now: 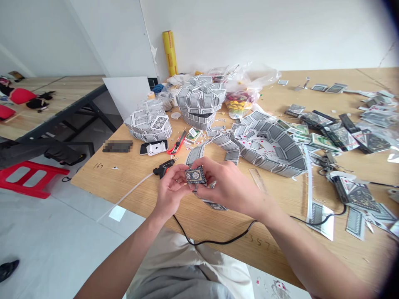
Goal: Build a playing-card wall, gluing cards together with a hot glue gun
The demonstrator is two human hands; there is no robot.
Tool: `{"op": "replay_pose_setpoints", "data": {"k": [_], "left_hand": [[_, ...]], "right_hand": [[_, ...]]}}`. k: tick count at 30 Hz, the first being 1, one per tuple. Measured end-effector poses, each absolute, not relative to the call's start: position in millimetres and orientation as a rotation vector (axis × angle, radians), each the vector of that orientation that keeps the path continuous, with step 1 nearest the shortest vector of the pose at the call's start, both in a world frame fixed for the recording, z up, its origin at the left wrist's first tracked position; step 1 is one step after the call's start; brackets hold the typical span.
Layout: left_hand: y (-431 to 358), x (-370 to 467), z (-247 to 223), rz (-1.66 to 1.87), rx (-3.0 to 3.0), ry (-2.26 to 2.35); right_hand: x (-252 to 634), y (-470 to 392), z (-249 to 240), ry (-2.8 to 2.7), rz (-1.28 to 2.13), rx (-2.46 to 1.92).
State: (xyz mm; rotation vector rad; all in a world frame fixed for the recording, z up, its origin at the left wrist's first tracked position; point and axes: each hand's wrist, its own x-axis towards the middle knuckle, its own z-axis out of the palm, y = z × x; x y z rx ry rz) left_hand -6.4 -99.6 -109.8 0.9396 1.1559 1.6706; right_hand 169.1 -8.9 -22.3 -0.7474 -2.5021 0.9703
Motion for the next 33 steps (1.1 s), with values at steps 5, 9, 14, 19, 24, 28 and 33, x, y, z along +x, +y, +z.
{"op": "replay_pose_setpoints", "data": {"k": [5,9,14,19,24,28,33], "left_hand": [[-98.5,-7.6,-110.6,1.697,0.984,1.135],[-99.2,-7.9,-113.1,1.702,0.994,1.159],[-98.9,-5.6,-114.1,1.713,1.005,1.176],[-97.1,-2.3,-107.1,1.74,0.96,1.191],[-95.8,-0.4,-105.2,1.738,0.947,1.178],[-95.3,0.1,-108.0,1.736,0.922,1.187],[-95.4,-0.9,-109.5,1.734,0.934,1.193]], "right_hand": [[167.3,-11.0,-20.7,-2.5,0.949,-0.762],[165.8,-11.6,-21.7,-2.493,0.942,-0.772],[167.1,-11.9,-24.0,-2.484,0.949,-0.771],[167.9,-15.4,-23.2,-2.48,0.951,-0.702],[165.4,-19.5,-22.1,-2.533,0.872,-0.782],[165.4,-19.9,-22.7,-2.564,0.825,-0.777],[168.1,-17.7,-21.4,-2.595,0.82,-0.739]]}}
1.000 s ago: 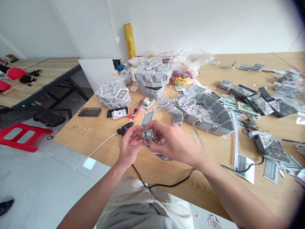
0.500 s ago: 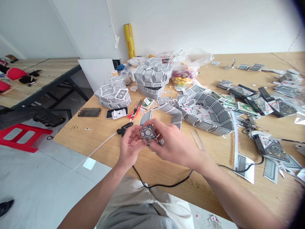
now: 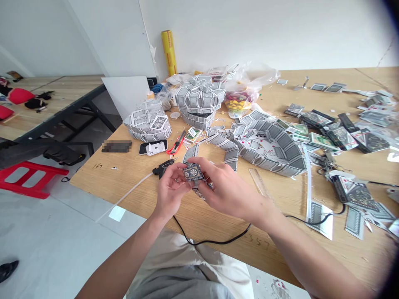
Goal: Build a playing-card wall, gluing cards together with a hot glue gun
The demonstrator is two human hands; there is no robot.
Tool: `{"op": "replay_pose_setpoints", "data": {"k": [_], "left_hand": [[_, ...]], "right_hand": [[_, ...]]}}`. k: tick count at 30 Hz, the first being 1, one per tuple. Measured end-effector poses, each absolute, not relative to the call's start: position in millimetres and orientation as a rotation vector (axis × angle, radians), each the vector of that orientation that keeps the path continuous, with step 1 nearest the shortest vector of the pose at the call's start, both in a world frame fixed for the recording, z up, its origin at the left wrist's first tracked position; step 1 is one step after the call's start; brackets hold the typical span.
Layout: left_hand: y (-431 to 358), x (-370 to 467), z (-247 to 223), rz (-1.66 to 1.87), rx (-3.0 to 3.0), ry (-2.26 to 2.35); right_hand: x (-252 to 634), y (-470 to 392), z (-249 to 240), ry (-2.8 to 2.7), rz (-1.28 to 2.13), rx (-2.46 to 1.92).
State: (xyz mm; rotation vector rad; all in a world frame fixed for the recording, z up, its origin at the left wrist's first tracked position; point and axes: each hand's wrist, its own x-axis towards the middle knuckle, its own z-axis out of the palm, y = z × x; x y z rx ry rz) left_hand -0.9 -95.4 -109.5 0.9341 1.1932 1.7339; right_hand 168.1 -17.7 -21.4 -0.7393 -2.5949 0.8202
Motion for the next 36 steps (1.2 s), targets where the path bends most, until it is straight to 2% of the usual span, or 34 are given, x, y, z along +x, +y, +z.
{"op": "replay_pose_setpoints", "data": {"k": [36], "left_hand": [[-102.6,2.7,-101.9,1.598,1.072,1.275]], "right_hand": [[168.9,-7.1,-29.4,-2.585,0.857,-0.784]]}}
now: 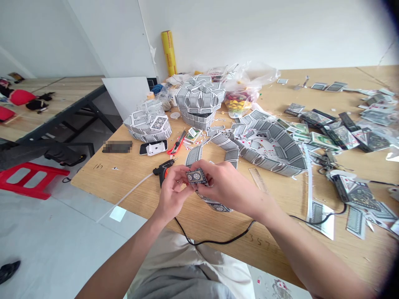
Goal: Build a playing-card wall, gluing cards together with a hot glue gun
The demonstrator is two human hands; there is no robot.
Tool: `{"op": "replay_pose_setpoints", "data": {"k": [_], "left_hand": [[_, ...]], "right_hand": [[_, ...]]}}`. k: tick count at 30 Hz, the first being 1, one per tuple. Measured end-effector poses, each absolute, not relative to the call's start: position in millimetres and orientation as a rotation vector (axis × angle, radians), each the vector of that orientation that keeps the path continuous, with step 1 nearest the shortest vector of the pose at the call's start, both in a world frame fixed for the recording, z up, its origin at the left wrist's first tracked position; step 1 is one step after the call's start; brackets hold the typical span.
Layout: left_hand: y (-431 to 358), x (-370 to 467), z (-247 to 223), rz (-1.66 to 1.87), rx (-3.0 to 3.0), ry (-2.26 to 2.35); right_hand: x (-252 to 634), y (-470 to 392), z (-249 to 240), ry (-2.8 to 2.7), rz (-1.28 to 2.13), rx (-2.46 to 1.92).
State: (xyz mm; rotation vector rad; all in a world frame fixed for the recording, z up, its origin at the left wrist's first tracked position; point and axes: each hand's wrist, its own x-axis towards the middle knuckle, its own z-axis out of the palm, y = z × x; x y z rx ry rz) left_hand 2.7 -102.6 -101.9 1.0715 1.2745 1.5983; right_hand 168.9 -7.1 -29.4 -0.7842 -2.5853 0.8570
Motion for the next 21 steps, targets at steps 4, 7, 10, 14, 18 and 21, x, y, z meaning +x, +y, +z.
{"op": "replay_pose_setpoints", "data": {"k": [4,7,10,14,18,21], "left_hand": [[-114.0,-11.1,-109.4,1.5,1.209,1.445],[-121.5,-43.8,-117.8,1.35,1.236,1.976],[-123.0,-78.6,-120.7,0.602,1.326,2.538],[-118.4,-93.2,-118.7,0.157,1.268,2.628],[-111.6,-87.8,-119.1,0.511,1.117,2.48],[-111.9,-92.3,-121.2,0.706,0.997,2.341]], "right_hand": [[171.1,-4.8,-25.9,-2.591,0.905,-0.797],[172.9,-1.9,-22.4,-2.609,0.864,-0.842],[173.9,0.3,-19.6,-2.622,0.842,-0.839],[174.4,0.7,-17.3,-2.625,0.876,-0.816],[176.8,-0.3,-14.9,-2.644,0.9,-0.817],[179.6,-0.1,-13.2,-2.658,0.893,-0.794]]}}
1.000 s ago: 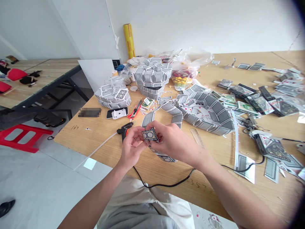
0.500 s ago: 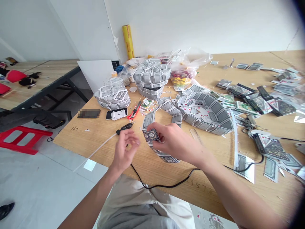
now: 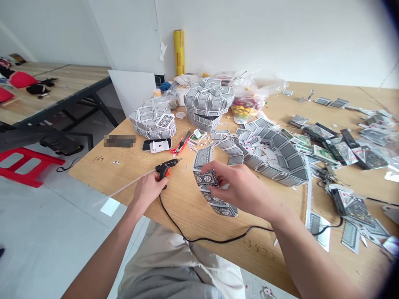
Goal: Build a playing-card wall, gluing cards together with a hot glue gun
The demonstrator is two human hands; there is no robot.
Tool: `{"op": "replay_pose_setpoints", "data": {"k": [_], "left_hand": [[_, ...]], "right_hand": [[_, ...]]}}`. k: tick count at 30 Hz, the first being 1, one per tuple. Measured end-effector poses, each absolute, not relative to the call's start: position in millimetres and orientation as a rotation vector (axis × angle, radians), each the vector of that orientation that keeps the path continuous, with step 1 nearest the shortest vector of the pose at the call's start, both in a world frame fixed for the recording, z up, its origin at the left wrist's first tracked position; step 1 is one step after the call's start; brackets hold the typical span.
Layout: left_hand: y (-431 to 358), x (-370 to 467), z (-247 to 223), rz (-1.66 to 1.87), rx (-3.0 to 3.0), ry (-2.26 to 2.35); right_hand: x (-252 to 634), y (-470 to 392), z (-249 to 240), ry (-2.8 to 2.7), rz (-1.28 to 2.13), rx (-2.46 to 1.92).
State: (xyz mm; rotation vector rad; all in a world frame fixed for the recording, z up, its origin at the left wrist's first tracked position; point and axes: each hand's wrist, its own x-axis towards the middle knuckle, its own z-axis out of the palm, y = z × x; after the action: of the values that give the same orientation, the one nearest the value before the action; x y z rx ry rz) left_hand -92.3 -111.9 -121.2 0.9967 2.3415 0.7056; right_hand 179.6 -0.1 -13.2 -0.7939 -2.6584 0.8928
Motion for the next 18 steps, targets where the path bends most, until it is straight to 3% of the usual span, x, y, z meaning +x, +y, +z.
{"op": "replay_pose_setpoints", "data": {"k": [9,18], "left_hand": [[-135.2,-92.0,-117.3,1.388,0.502,1.47],[-136.9,-73.8,-98.4,1.442,0.737,1.267]], "right_hand": [[183.0,4.2,-13.0,-2.694,0.845,-0.776],[181.5,5.2,-11.8,-2.699,0.913,-0.723]]}}
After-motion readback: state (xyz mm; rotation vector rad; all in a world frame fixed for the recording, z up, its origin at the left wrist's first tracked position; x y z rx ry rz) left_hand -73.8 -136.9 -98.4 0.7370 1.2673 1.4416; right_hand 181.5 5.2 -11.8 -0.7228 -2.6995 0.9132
